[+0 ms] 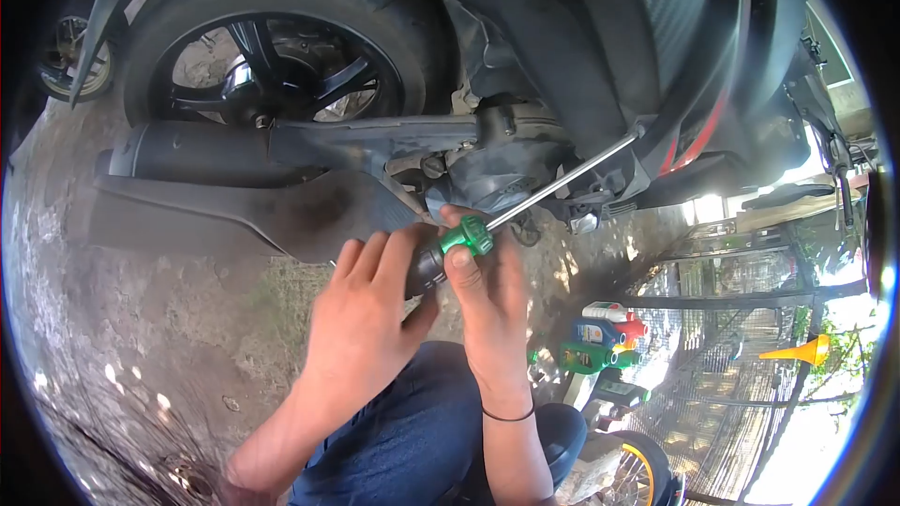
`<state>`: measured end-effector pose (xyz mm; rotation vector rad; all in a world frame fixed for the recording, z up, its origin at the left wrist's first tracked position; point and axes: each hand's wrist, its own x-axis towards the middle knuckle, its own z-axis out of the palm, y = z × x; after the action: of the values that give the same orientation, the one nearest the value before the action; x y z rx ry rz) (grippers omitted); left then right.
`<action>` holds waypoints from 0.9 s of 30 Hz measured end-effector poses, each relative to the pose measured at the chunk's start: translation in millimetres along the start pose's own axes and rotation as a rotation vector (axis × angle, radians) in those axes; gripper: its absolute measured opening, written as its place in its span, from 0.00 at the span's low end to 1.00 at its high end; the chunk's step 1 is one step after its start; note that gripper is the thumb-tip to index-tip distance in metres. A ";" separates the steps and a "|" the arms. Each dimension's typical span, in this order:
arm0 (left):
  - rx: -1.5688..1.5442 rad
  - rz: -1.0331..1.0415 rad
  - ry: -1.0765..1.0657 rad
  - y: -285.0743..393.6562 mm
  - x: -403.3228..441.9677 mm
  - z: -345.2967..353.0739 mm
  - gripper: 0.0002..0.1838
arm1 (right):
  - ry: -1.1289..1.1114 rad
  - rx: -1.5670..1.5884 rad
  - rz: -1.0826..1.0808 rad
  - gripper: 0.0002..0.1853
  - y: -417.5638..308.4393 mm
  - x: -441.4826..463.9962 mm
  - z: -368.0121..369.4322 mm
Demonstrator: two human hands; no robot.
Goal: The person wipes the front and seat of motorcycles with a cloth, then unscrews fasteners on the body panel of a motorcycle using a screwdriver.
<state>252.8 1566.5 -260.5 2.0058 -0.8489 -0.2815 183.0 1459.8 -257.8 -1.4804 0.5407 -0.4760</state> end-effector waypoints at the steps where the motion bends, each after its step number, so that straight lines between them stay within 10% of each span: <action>1: 0.024 -0.003 0.022 -0.2 5.4 5.7 0.20 | 0.004 0.003 -0.020 0.18 0.5 1.2 0.3; 13: 0.109 0.066 0.221 -3.3 37.3 -14.0 0.14 | 0.087 0.067 -0.097 0.15 16.4 2.9 -3.7; 16: 0.135 0.116 0.307 -6.1 44.3 -17.8 0.14 | 0.336 -0.638 -0.518 0.15 6.6 9.5 -26.4; 20: 0.155 0.149 0.357 -9.2 50.4 -20.1 0.14 | 0.879 -0.643 -0.929 0.17 -78.7 40.8 -68.8; 27: 0.032 0.138 0.306 -8.1 56.3 -30.4 0.14 | 0.658 -0.789 -1.088 0.24 -98.1 118.9 -86.1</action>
<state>313.1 1552.1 -242.9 1.9445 -0.7938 0.1161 228.1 1315.4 -166.7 -2.3348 0.3866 -1.7971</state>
